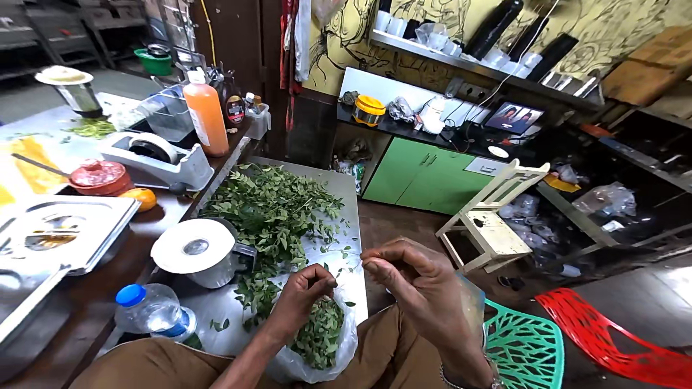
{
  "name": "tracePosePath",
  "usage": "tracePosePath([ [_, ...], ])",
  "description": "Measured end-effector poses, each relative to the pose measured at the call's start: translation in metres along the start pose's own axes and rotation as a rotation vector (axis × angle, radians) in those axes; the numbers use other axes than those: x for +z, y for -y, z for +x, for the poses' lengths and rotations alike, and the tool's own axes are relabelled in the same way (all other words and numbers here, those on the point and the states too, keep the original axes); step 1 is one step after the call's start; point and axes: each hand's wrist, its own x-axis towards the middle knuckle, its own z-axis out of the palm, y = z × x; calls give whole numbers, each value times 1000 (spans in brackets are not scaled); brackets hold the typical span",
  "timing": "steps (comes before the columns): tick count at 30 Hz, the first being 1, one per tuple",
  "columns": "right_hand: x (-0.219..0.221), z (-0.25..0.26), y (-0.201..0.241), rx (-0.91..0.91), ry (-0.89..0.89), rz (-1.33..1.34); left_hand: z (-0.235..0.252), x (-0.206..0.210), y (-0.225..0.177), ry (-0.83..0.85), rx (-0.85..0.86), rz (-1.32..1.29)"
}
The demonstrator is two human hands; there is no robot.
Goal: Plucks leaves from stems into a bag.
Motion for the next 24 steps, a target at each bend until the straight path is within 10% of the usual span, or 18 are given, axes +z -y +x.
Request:
tracePosePath([
  [13, -44, -36, 3, -125, -31, -12, 7, -19, -3, -529, -26, -196],
  [24, -206, -27, 10, 14, -414, -228, 7, -32, -5, -373, -13, 447],
])
